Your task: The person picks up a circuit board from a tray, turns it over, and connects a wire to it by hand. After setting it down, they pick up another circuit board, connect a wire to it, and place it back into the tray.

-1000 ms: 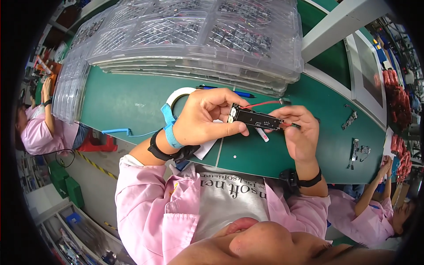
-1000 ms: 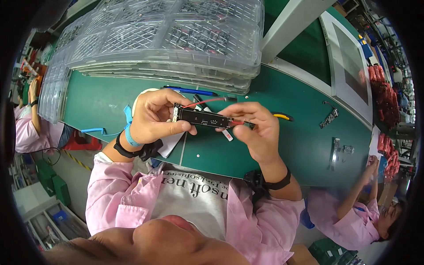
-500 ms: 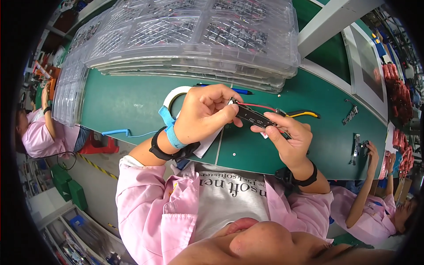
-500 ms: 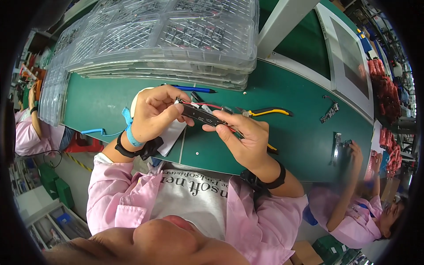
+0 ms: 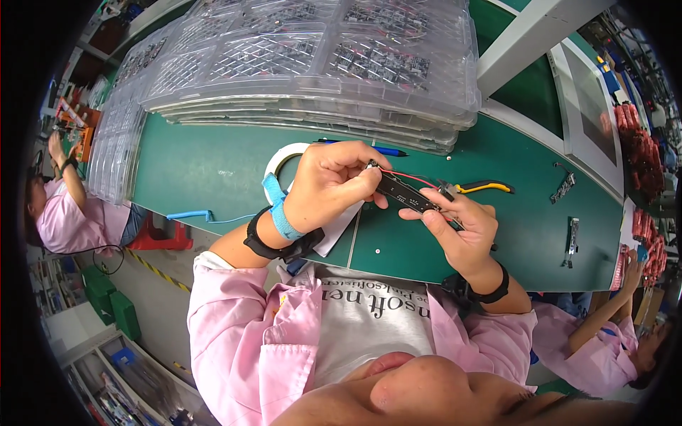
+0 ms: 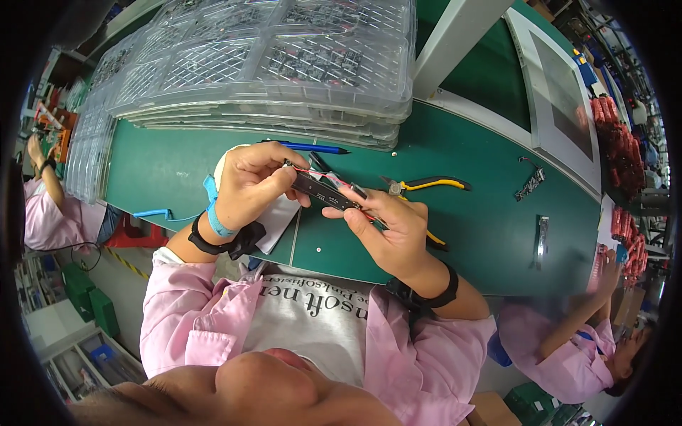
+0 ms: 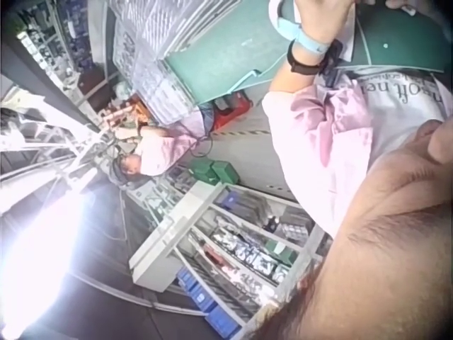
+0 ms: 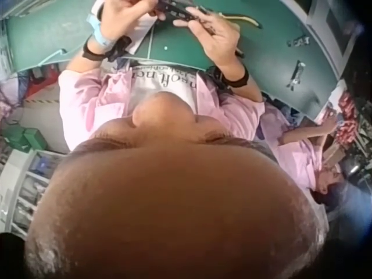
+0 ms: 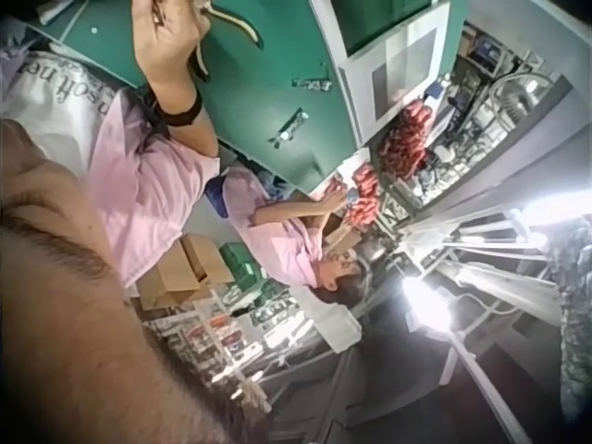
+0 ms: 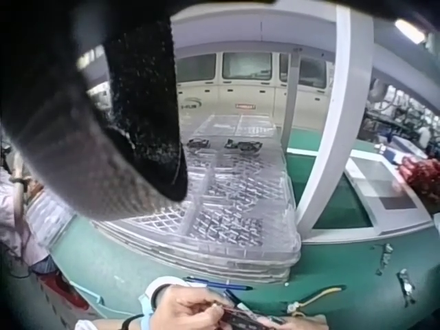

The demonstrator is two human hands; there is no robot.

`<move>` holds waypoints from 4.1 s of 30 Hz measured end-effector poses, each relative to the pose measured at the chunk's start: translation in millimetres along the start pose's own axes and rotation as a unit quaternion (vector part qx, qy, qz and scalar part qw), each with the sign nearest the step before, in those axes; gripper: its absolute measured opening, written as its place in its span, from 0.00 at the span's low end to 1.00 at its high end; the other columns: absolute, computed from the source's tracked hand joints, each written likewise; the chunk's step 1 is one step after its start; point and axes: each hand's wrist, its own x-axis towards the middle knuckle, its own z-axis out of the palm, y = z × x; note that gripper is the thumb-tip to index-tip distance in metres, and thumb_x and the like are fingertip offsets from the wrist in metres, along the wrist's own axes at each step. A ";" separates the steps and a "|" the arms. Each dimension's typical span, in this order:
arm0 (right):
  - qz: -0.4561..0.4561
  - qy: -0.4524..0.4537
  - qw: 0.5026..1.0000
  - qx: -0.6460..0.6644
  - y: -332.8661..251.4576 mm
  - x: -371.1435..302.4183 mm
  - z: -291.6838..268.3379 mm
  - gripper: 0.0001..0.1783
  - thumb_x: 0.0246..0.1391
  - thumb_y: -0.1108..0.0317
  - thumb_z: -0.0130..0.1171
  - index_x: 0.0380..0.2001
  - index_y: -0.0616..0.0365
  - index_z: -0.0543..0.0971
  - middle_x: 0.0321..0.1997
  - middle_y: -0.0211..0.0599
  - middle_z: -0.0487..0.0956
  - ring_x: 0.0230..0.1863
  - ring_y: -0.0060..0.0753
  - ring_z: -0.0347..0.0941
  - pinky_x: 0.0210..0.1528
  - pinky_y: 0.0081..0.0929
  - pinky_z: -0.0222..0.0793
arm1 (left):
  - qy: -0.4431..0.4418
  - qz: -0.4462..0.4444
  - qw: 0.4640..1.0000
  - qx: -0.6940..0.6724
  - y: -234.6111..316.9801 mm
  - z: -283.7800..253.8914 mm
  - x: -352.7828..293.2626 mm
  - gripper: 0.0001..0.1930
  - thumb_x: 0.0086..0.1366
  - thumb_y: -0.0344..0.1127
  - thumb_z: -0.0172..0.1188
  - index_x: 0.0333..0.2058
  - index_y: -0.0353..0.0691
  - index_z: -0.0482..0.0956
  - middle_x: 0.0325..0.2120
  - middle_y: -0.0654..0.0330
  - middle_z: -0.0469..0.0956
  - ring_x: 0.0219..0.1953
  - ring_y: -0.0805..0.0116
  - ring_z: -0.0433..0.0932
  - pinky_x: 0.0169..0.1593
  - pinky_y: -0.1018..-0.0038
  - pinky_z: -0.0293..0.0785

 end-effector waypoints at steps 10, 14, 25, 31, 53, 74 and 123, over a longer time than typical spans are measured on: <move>0.015 0.008 1.000 0.016 0.1 -1.9 0.4 0.12 0.47 0.78 0.50 0.38 0.70 0.70 0.26 0.43 0.76 0.30 0.38 0.76 0.24 0.15 0.68 | -0.024 -0.009 1.000 -0.010 0.5 -1.8 4.2 0.06 0.55 0.23 0.48 0.28 0.26 0.71 0.23 0.57 0.74 0.23 0.73 0.76 0.27 0.84 0.72; 0.063 0.013 0.996 0.067 4.3 3.3 -5.0 0.12 0.47 0.78 0.50 0.38 0.69 0.70 0.24 0.42 0.76 0.29 0.38 0.76 0.23 0.15 0.68 | -0.003 0.022 1.000 -0.002 0.3 1.7 3.6 0.06 0.55 0.24 0.48 0.29 0.26 0.71 0.24 0.56 0.74 0.25 0.73 0.76 0.28 0.84 0.72; 0.012 0.023 1.000 0.016 3.7 -0.9 3.3 0.12 0.47 0.79 0.49 0.38 0.69 0.71 0.22 0.39 0.75 0.28 0.37 0.76 0.24 0.16 0.67 | -0.028 0.012 0.999 0.036 -0.3 -4.1 2.7 0.06 0.54 0.22 0.46 0.30 0.27 0.71 0.27 0.55 0.74 0.27 0.73 0.75 0.30 0.82 0.71; -0.004 0.015 1.000 0.008 4.7 -2.7 4.5 0.12 0.48 0.79 0.49 0.38 0.69 0.70 0.22 0.39 0.75 0.28 0.37 0.76 0.24 0.16 0.68 | -0.026 0.009 1.000 0.009 -5.4 -3.9 2.1 0.07 0.55 0.22 0.46 0.31 0.28 0.71 0.26 0.57 0.74 0.28 0.75 0.74 0.32 0.82 0.71; -0.031 0.113 0.980 -0.161 -10.3 9.8 -18.8 0.12 0.39 0.79 0.54 0.33 0.67 0.74 0.29 0.36 0.73 0.28 0.30 0.69 0.33 0.25 0.65 | -0.154 -0.017 0.980 -0.125 -1.6 -3.5 4.2 0.19 0.50 0.16 0.52 0.43 0.28 0.65 0.36 0.52 0.72 0.41 0.70 0.72 0.44 0.77 0.69; -0.333 0.031 0.869 -0.364 -1.4 1.4 -1.3 0.15 0.30 0.77 0.56 0.29 0.68 0.75 0.29 0.37 0.71 0.29 0.33 0.66 0.26 0.26 0.61 | -0.171 -0.039 0.972 -0.154 -17.6 14.5 -3.5 0.21 0.47 0.14 0.56 0.41 0.30 0.65 0.35 0.55 0.72 0.37 0.75 0.72 0.40 0.80 0.69; -0.303 0.006 0.877 -0.372 -4.5 -1.3 -8.6 0.16 0.29 0.80 0.58 0.29 0.64 0.76 0.29 0.38 0.72 0.28 0.33 0.68 0.25 0.25 0.61 | -0.213 -0.034 0.968 -0.124 -15.7 9.7 -2.3 0.15 0.51 0.19 0.49 0.39 0.22 0.67 0.30 0.48 0.74 0.30 0.62 0.77 0.35 0.74 0.74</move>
